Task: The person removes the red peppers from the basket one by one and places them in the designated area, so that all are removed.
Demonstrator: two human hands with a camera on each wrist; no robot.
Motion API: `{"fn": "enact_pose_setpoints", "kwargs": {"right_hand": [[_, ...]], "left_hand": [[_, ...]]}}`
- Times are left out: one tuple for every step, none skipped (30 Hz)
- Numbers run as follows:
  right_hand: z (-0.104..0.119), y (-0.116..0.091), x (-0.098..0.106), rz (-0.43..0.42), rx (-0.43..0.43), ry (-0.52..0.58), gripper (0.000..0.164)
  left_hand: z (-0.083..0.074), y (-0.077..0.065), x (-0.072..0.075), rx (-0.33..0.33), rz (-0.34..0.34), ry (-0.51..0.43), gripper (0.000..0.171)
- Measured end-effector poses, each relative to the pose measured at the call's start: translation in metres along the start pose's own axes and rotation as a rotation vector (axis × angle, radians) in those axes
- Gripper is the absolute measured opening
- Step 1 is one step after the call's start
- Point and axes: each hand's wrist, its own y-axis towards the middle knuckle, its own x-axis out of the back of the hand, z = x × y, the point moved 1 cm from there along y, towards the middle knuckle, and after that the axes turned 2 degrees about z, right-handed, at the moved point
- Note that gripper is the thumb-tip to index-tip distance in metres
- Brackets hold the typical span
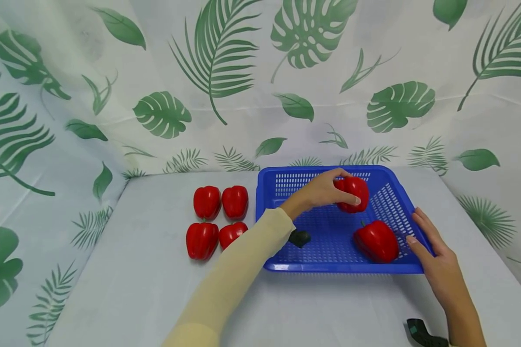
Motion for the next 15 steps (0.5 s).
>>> {"fn": "enact_pose_setpoints", "kwargs": {"right_hand": [[0.000,0.000,0.000,-0.001,-0.004,0.001,0.064],[-0.001,0.000,0.000,0.000,-0.008,0.001,0.064],[-0.001,0.000,0.000,-0.001,-0.010,0.000,0.064],[-0.001,0.000,0.000,0.000,-0.011,0.001,0.064],[-0.001,0.000,0.000,0.000,-0.013,0.001,0.064],[-0.001,0.000,0.000,-0.001,-0.014,0.000,0.064],[-0.001,0.000,0.000,-0.002,-0.014,0.000,0.064],[-0.001,-0.001,0.000,-0.001,-0.014,0.000,0.064],[-0.001,-0.001,0.000,-0.002,-0.016,-0.002,0.064],[-0.001,-0.001,0.000,-0.003,-0.018,-0.005,0.064],[-0.001,-0.001,0.000,-0.004,-0.019,-0.007,0.064],[-0.001,-0.001,-0.001,-0.004,-0.020,-0.010,0.064],[-0.001,-0.001,-0.001,-0.004,-0.021,-0.011,0.064],[-0.001,-0.001,-0.001,-0.004,-0.023,-0.013,0.064],[0.000,-0.001,-0.001,-0.004,-0.024,-0.015,0.064]], "left_hand": [[0.000,-0.001,0.001,-0.003,0.002,0.002,0.064],[0.000,-0.002,0.002,-0.005,0.002,0.003,0.064],[0.001,-0.002,0.003,-0.006,0.002,0.005,0.064],[0.001,-0.003,0.004,-0.002,-0.001,0.007,0.064],[0.002,-0.003,0.005,-0.002,-0.002,0.007,0.064],[0.002,-0.004,0.006,-0.004,-0.003,0.009,0.064],[0.003,-0.004,0.007,-0.005,-0.006,0.014,0.065],[0.003,-0.005,0.008,-0.004,-0.008,0.014,0.065],[0.003,-0.005,0.009,-0.004,-0.011,0.020,0.066],[0.004,-0.006,0.011,-0.004,-0.012,0.022,0.066],[0.004,-0.007,0.012,-0.008,-0.011,0.023,0.067],[0.004,-0.008,0.013,-0.010,-0.011,0.023,0.067],[0.004,-0.009,0.015,-0.011,-0.011,0.025,0.067],[0.004,-0.010,0.016,-0.012,-0.011,0.027,0.068],[0.005,-0.011,0.018,-0.014,-0.012,0.029,0.068]]}}
